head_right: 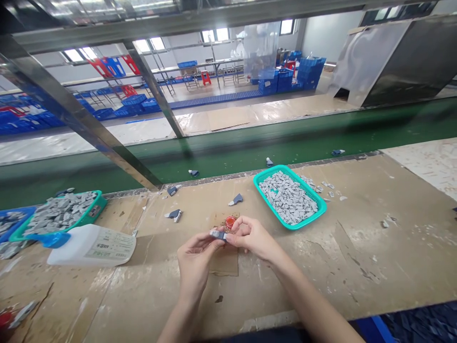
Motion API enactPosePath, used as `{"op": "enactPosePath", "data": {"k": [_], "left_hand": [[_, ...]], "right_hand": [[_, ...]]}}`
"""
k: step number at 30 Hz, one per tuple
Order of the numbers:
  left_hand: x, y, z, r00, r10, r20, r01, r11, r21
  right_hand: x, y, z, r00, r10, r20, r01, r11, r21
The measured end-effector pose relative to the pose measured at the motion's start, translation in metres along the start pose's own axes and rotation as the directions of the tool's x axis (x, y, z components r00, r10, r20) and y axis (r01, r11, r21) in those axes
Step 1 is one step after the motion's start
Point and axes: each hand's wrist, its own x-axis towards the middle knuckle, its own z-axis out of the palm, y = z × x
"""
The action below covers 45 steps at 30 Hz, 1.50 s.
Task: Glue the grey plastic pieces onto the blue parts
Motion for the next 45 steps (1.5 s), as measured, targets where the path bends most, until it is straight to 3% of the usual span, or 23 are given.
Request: {"op": "enactPosePath", "data": {"k": [3,8,11,13,15,17,20,23,28,33,38,41,43,45], "left_hand": [[0.004,0.004,0.002,0.997,-0.004,0.082,-0.001,0.999,0.055],[0.023,0.013,0.012,0.963,-0.055,0.263,0.047,0.998,0.036],[0.044,0.011,0.018,0.932,-0.047,0.359,0.009,0.994,0.108],[0.064,0.006,0.019,0.929,0.014,0.37,-0.105,0.969,0.226],[0.092,0.0,0.018,0.932,0.095,0.351,-0.221,0.914,0.34],[0.126,-0.004,0.017,0.932,0.151,0.329,-0.288,0.86,0.422],[0.18,-0.006,0.02,0.924,0.198,0.326,-0.357,0.751,0.555],[0.227,-0.004,0.032,0.912,0.21,0.353,-0.406,0.593,0.696],[0.274,-0.011,0.064,0.913,0.153,0.378,-0.408,0.368,0.836],[0.28,-0.027,0.108,0.925,0.171,0.34,-0.374,0.239,0.896],[0.267,-0.039,0.147,0.929,0.108,0.355,-0.371,0.226,0.901],[0.261,-0.038,0.15,0.924,0.059,0.377,-0.378,0.288,0.88],[0.257,-0.032,0.141,0.917,0.049,0.396,-0.387,0.358,0.85],[0.251,-0.023,0.127,0.91,0.06,0.409,-0.391,0.445,0.805]], "right_hand": [[-0.002,-0.005,-0.001,0.998,0.03,0.053,-0.031,0.999,0.014],[0.004,-0.016,-0.003,0.995,-0.082,-0.065,0.082,0.997,-0.003],[0.012,-0.03,-0.03,0.99,-0.143,0.004,0.141,0.969,-0.202],[0.018,-0.04,-0.06,0.972,-0.219,-0.079,0.158,0.869,-0.47],[0.024,-0.047,-0.092,0.875,-0.324,-0.36,-0.048,0.681,-0.73],[0.032,-0.048,-0.115,0.802,-0.322,-0.504,-0.28,0.542,-0.792],[0.046,-0.043,-0.126,0.797,-0.256,-0.547,-0.385,0.482,-0.787],[0.058,-0.036,-0.118,0.791,-0.221,-0.571,-0.441,0.441,-0.782],[0.065,-0.038,-0.104,0.786,-0.186,-0.59,-0.494,0.384,-0.78],[0.067,-0.042,-0.098,0.78,-0.169,-0.603,-0.514,0.375,-0.771],[0.063,-0.04,-0.096,0.788,-0.192,-0.584,-0.477,0.41,-0.778],[0.053,-0.041,-0.098,0.779,-0.271,-0.565,-0.42,0.444,-0.792],[0.044,-0.041,-0.097,0.768,-0.336,-0.545,-0.369,0.463,-0.806],[0.036,-0.04,-0.093,0.762,-0.404,-0.507,-0.24,0.55,-0.8]]}}
